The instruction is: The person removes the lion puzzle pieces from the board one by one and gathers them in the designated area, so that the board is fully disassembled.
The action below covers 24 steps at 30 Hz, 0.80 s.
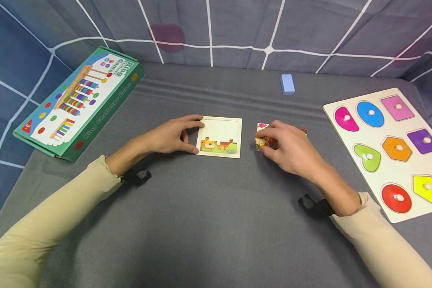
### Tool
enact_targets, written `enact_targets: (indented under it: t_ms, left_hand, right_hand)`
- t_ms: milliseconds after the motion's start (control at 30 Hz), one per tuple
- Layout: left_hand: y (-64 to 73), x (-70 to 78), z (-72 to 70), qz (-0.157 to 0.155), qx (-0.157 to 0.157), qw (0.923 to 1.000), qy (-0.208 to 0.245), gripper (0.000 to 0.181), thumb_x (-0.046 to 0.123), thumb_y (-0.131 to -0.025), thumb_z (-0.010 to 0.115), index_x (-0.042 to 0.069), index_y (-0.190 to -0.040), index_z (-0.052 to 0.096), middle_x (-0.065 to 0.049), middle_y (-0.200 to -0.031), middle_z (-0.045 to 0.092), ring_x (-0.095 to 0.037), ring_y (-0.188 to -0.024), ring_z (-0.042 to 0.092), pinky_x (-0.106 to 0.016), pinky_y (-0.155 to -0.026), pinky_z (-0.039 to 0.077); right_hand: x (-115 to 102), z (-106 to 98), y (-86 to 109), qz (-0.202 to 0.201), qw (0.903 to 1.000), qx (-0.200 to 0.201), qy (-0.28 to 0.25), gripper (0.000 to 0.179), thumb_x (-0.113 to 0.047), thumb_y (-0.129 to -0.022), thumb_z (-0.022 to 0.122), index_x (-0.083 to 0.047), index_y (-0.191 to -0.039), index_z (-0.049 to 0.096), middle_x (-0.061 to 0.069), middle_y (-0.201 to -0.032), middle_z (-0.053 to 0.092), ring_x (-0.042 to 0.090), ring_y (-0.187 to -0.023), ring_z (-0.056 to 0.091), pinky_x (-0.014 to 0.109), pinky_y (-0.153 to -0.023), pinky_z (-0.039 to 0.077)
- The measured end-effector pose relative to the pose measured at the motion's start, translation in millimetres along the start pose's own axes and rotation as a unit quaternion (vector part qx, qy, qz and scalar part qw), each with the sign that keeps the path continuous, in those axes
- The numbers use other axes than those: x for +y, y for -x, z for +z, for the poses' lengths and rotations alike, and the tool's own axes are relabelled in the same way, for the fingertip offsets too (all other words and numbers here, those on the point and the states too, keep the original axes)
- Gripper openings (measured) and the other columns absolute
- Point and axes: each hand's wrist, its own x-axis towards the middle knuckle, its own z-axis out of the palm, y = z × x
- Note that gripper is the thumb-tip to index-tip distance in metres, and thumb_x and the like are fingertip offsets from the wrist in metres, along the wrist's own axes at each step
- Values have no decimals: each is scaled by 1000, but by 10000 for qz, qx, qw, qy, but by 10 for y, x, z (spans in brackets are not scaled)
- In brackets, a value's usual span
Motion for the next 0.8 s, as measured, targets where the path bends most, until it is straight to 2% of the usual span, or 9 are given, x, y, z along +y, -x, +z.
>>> enact_targets:
  t_ms: [300,467,800]
  left_hand:
    - [-16,-28,14,33,15,10000,-7,78,26,-84,82,7,-148,43,-5,-161,23,-11,-69,61,-30,-75,45]
    - [-14,-28,11,-13,6,10000,12,77,27,-84,81,8,-148,43,-4,-161,23,-11,-70,61,-30,-75,45]
    - [-13,-25,9,29,13,10000,26,76,26,-84,81,7,-148,44,-5,-161,23,-11,-69,61,-30,-74,45]
  right_hand:
    - [206,-71,208,-124,9998,145,67,33,-3,-79,82,-10,-111,74,1,-104,64,15,-79,54,26,-66,37]
    - [299,-110,329,220,9992,172,276,36,-4,-78,83,-11,-112,75,3,-100,61,17,-76,51,27,-62,36]
    - [489,-183,492,432,9954,-336,790,36,-1,-76,82,-7,-111,74,6,-94,59,19,-74,49,35,-62,36]
